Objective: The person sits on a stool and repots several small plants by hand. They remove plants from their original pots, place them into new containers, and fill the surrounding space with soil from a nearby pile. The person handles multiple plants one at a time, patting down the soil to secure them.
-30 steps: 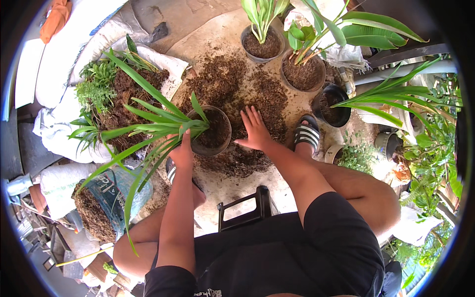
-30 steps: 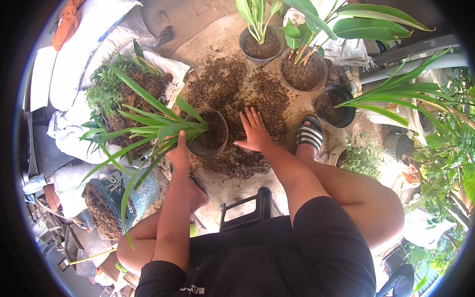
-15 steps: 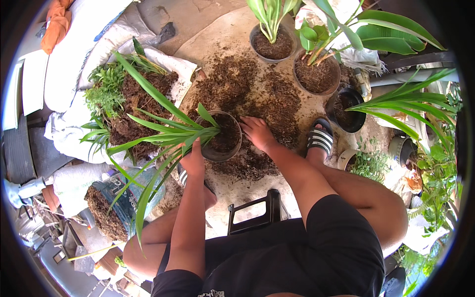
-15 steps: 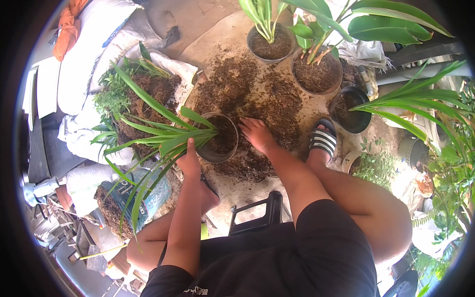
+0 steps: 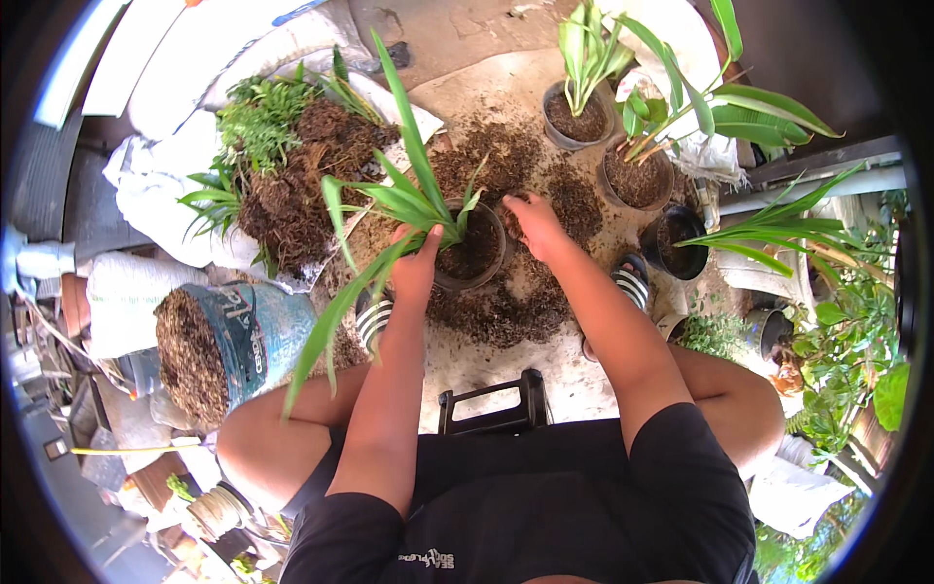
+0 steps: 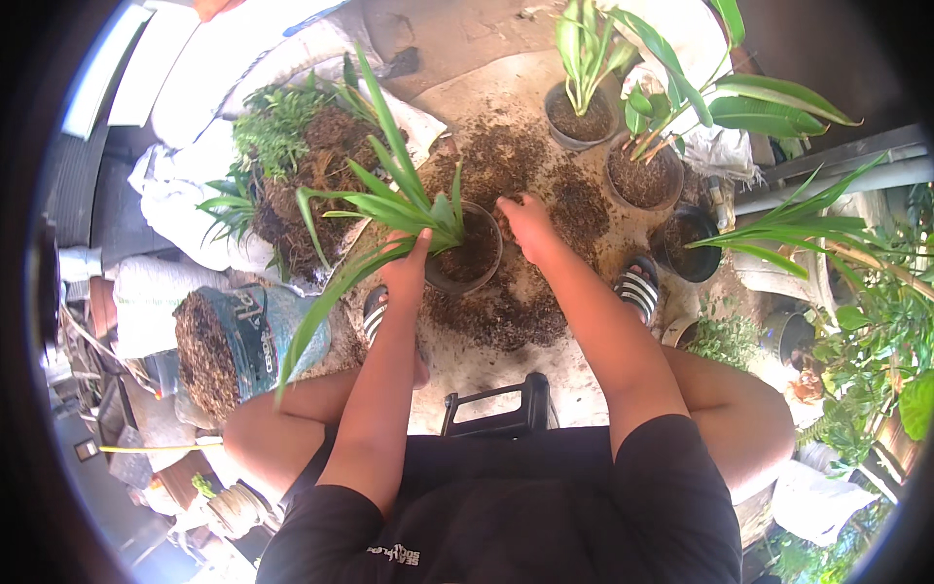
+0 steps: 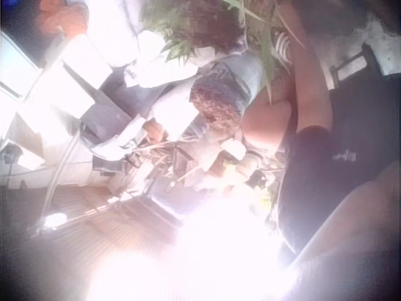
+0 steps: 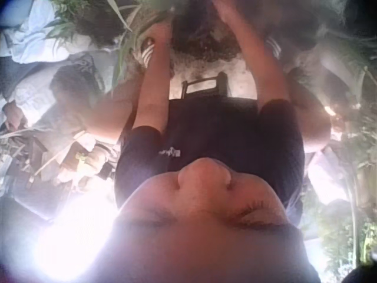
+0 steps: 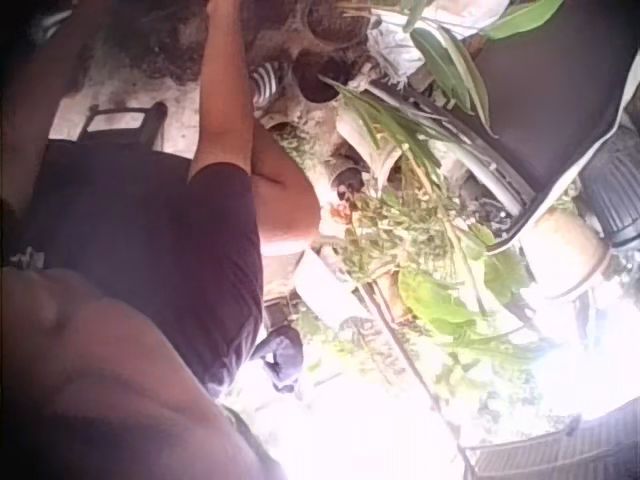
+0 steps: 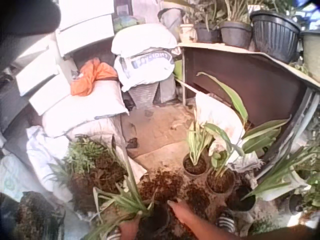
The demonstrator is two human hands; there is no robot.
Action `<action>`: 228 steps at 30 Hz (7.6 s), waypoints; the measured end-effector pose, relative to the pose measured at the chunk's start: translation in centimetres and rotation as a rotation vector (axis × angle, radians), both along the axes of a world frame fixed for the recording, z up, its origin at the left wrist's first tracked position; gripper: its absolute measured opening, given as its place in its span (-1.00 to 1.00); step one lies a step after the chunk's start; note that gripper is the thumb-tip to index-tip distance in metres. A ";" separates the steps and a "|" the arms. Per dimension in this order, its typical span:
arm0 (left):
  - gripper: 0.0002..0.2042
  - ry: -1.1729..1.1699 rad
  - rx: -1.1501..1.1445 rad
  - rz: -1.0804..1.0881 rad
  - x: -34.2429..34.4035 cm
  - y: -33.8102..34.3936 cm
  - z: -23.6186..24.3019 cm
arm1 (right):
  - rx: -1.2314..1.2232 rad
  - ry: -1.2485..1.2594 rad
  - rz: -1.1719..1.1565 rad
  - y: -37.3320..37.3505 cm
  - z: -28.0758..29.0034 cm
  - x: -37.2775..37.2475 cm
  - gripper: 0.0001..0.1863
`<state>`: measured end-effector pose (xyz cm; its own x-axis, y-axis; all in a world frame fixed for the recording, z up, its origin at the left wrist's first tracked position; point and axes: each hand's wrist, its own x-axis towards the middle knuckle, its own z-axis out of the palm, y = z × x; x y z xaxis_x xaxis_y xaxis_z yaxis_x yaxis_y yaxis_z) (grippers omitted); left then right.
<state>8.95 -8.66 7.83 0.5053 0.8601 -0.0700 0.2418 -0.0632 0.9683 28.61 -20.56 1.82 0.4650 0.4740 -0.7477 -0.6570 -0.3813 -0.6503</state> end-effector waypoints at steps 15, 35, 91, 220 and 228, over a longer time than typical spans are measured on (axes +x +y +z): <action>-0.73 -0.159 -0.115 -0.043 -0.9 0.9 0.7 | -0.228 -0.048 0.050 3.5 0.6 -6.4 -0.89; -0.68 -0.128 -0.083 -0.135 -0.6 2.8 -1.6 | -0.161 -0.020 -0.028 4.5 -0.5 -9.3 -0.81; -0.79 -0.248 -0.297 -0.115 0.1 3.0 -0.9 | -0.589 -0.974 1.755 2.0 2.8 -10.8 0.05; -0.75 -0.238 0.054 0.170 -1.7 -1.0 -12.1 | -0.361 -1.125 0.173 -6.4 -10.2 -4.4 -0.63; -0.77 -0.161 0.241 -0.019 -0.2 1.7 -5.6 | -0.119 -0.394 0.113 -1.2 2.0 -6.5 -0.56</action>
<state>8.76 -7.00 2.21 0.5098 0.8324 0.2175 0.0829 -0.2992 0.9506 22.09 -21.73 3.79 0.6764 0.4599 -0.5754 -0.3165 -0.5239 -0.7908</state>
